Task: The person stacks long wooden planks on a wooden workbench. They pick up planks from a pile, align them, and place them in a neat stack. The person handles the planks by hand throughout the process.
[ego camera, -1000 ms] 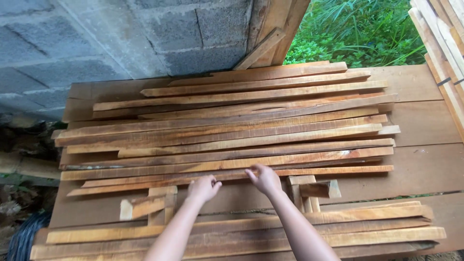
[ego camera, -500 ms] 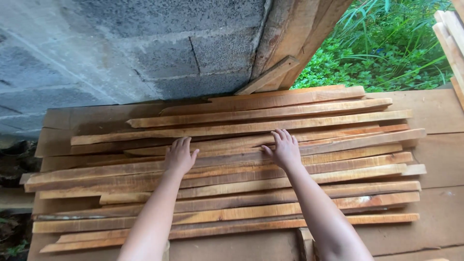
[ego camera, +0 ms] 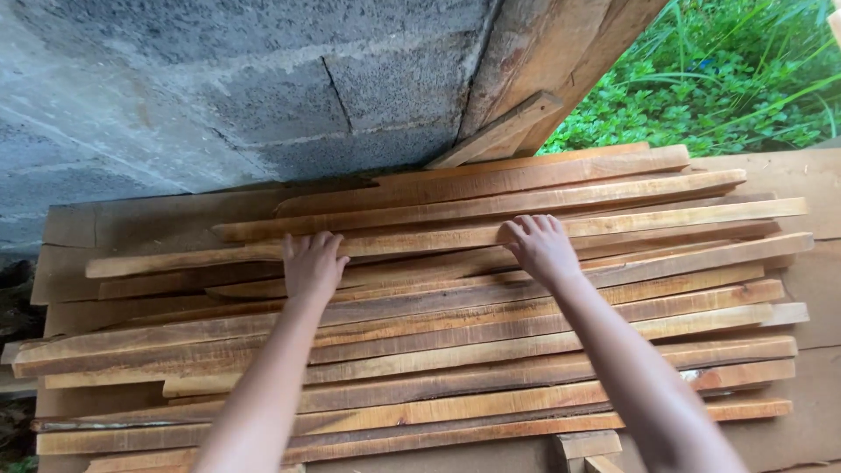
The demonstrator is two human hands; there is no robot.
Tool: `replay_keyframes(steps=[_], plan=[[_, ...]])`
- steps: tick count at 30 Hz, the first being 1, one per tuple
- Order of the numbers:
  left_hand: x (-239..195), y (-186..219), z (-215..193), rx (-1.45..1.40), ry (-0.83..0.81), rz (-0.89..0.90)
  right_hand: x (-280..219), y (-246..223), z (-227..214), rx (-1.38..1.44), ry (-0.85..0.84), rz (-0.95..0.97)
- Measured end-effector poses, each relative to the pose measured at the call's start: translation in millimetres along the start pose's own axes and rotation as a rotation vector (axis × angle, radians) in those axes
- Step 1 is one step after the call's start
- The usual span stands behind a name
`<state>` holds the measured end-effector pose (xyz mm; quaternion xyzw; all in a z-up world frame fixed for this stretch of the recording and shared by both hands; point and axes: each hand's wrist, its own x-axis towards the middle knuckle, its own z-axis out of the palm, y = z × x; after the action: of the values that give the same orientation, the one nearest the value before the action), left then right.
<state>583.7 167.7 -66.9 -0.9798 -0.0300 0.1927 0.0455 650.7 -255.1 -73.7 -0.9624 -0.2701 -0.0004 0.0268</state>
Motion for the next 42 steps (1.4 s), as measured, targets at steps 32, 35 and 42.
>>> replay_keyframes(steps=[32,35,42], plan=[[-77.1,40.8,-15.1,-0.200,-0.266,0.107,-29.7,-85.6,-88.7,-0.012,-0.620,0.063],[-72.9,42.4,-16.2,-0.144,-0.366,0.111,-26.9,-84.4,-79.2,-0.038,-0.718,0.012],[-72.4,41.3,-28.3,-0.274,-0.488,0.082,-15.0,-81.0,-84.7,0.019,-0.784,0.063]])
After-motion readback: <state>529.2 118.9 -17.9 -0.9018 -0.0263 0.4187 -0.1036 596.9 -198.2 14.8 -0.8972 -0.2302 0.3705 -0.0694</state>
